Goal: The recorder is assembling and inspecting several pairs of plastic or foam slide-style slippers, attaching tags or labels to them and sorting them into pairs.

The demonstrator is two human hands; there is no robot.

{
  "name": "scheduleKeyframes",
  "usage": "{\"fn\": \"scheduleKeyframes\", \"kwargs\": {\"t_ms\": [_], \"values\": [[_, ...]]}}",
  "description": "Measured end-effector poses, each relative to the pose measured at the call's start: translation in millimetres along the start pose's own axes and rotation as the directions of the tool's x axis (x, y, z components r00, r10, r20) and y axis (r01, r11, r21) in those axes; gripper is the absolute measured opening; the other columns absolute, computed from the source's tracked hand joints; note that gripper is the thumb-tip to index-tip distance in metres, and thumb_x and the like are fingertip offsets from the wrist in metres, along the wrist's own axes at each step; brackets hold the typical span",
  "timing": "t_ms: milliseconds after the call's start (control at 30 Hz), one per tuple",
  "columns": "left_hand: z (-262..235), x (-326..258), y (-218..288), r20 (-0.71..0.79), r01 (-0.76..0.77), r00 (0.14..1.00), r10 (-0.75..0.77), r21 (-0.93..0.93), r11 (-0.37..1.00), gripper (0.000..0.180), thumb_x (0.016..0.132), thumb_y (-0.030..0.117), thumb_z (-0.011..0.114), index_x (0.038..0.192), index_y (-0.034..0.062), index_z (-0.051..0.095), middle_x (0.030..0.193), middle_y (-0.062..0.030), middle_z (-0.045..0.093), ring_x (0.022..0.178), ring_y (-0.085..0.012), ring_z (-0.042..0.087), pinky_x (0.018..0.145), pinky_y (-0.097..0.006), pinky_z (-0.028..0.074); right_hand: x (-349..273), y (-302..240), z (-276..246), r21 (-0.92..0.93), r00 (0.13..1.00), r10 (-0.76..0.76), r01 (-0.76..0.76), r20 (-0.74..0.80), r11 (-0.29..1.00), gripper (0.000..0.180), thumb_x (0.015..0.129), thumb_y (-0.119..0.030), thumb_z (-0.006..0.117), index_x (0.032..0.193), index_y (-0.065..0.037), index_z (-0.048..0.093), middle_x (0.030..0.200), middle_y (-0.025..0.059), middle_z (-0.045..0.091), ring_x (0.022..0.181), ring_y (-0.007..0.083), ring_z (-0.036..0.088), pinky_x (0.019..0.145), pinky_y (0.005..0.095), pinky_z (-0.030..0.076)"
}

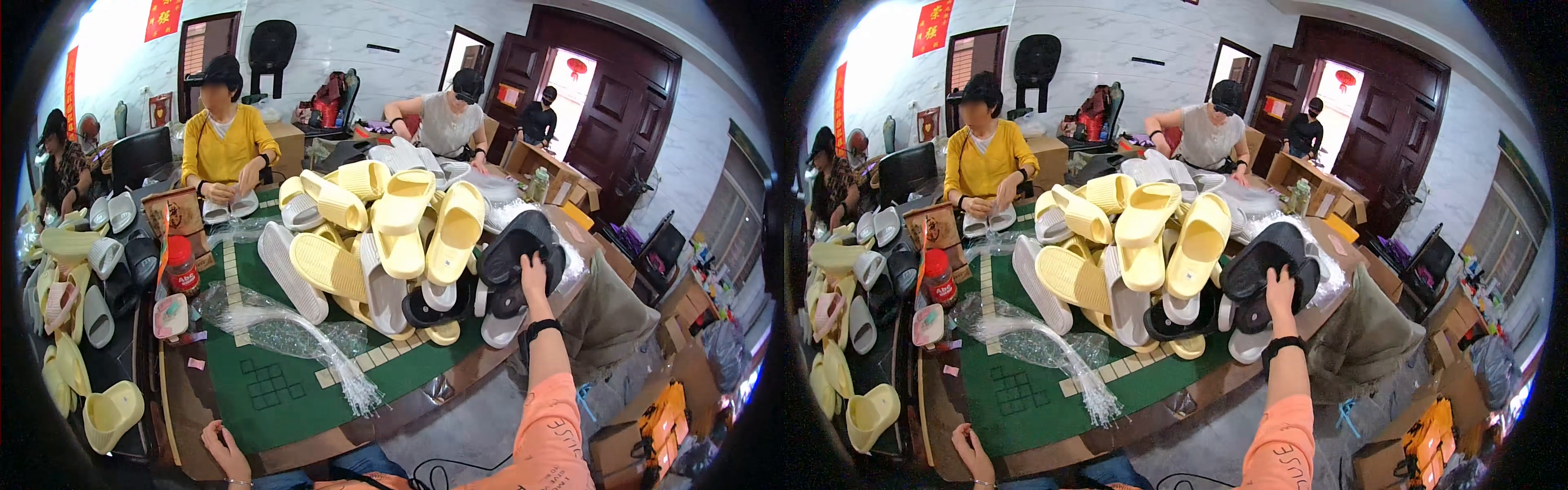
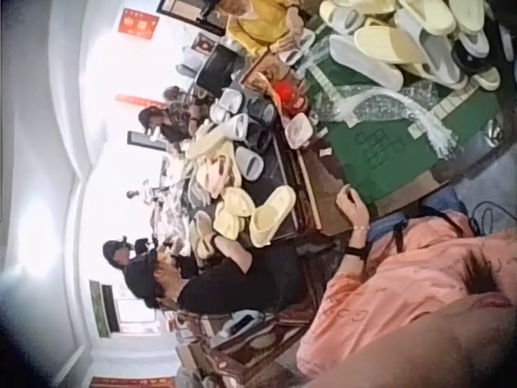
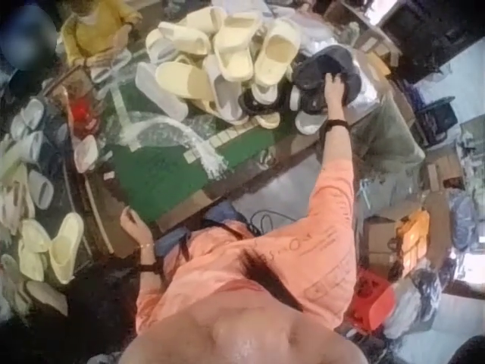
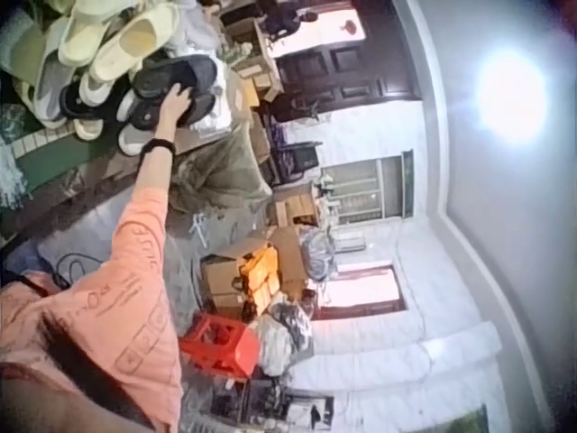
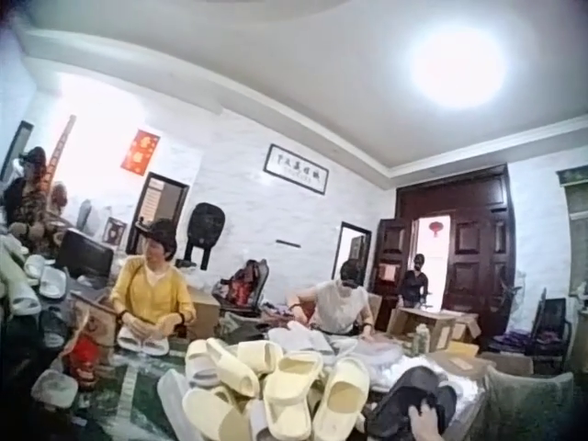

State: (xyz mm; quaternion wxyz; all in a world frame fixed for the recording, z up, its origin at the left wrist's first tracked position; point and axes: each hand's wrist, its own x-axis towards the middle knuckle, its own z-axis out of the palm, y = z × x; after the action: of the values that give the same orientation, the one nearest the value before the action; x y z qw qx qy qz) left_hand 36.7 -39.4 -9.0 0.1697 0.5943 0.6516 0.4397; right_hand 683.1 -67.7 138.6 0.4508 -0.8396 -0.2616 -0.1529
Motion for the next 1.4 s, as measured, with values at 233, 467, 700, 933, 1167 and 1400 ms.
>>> {"fn": "scheduleKeyframes", "kwargs": {"t_ms": [233,467,700,933,1167,1400], "values": [[-12,-5,5,-0.040,-0.048,0.998,0.050,0.052,0.997,0.013,0.082,0.006,0.043,0.090,-0.0019,0.047,0.083,-0.0118,0.045,0.082,-0.0255,0.042,0.078,-0.035,0.032,-16,-21,31,0.011,0.745,0.188,-0.253,0.640,0.967,0.066,0.083,-0.039,0.045,0.130,0.002,0.026,0.132,0.0136,0.033,0.120,0.0218,0.032,0.098,0.0284,0.023],[-11,8,14,-0.075,-0.185,0.979,0.188,0.044,0.982,0.008,0.073,0.006,0.052,0.080,0.0038,0.056,0.077,-0.0123,0.055,0.076,-0.0306,0.052,0.069,-0.039,0.038,38,70,40,0.127,0.860,-0.091,0.031,0.503,0.991,0.039,0.089,-0.026,0.030,0.108,-0.001,0.052,0.105,0.0196,0.054,0.096,0.0322,0.051,0.084,0.0352,0.038],[-50,0,8,-0.222,-0.047,0.975,-0.027,-0.319,0.947,0.010,0.079,0.006,0.050,0.088,0.0017,0.054,0.082,-0.0090,0.051,0.077,-0.0199,0.050,0.069,-0.028,0.040,48,42,30,-0.197,0.813,-0.582,0.566,-0.026,0.800,0.036,0.087,-0.022,0.040,0.106,0.008,0.049,0.102,0.0226,0.053,0.097,0.0344,0.047,0.084,0.0361,0.038],[-125,22,1,-0.496,-0.072,0.827,-0.267,-0.563,0.823,0.031,0.078,0.004,0.055,0.106,0.0035,0.043,0.087,-0.0026,0.045,0.069,-0.0089,0.041,0.063,-0.021,0.037,-184,-114,20,0.338,0.665,-0.709,0.628,0.235,0.701,0.020,0.085,-0.008,0.045,0.100,0.005,0.047,0.098,0.0123,0.049,0.093,0.0247,0.046,0.085,0.0292,0.034],[-200,80,-38,-0.799,0.206,0.600,0.041,0.204,0.957,0.067,0.062,0.018,0.069,0.117,0.0045,0.033,0.110,-0.0161,0.040,0.105,-0.0308,0.033,0.091,-0.041,0.025,-295,-184,-5,0.534,0.302,-0.898,0.726,0.319,0.434,0.015,0.080,-0.005,0.054,0.094,0.001,0.055,0.094,0.0146,0.056,0.088,0.0292,0.052,0.079,0.0355,0.041],[-195,94,-67,-0.748,0.488,0.608,-0.265,0.090,0.868,0.080,0.054,0.019,0.070,0.122,0.0086,0.029,0.120,-0.0184,0.034,0.115,-0.0361,0.023,0.094,-0.050,0.020,-319,-176,6,0.654,0.238,-0.900,0.622,0.364,0.429,0.010,0.080,-0.003,0.052,0.089,0.000,0.056,0.090,0.0155,0.057,0.084,0.0321,0.053,0.075,0.0377,0.042]]}}
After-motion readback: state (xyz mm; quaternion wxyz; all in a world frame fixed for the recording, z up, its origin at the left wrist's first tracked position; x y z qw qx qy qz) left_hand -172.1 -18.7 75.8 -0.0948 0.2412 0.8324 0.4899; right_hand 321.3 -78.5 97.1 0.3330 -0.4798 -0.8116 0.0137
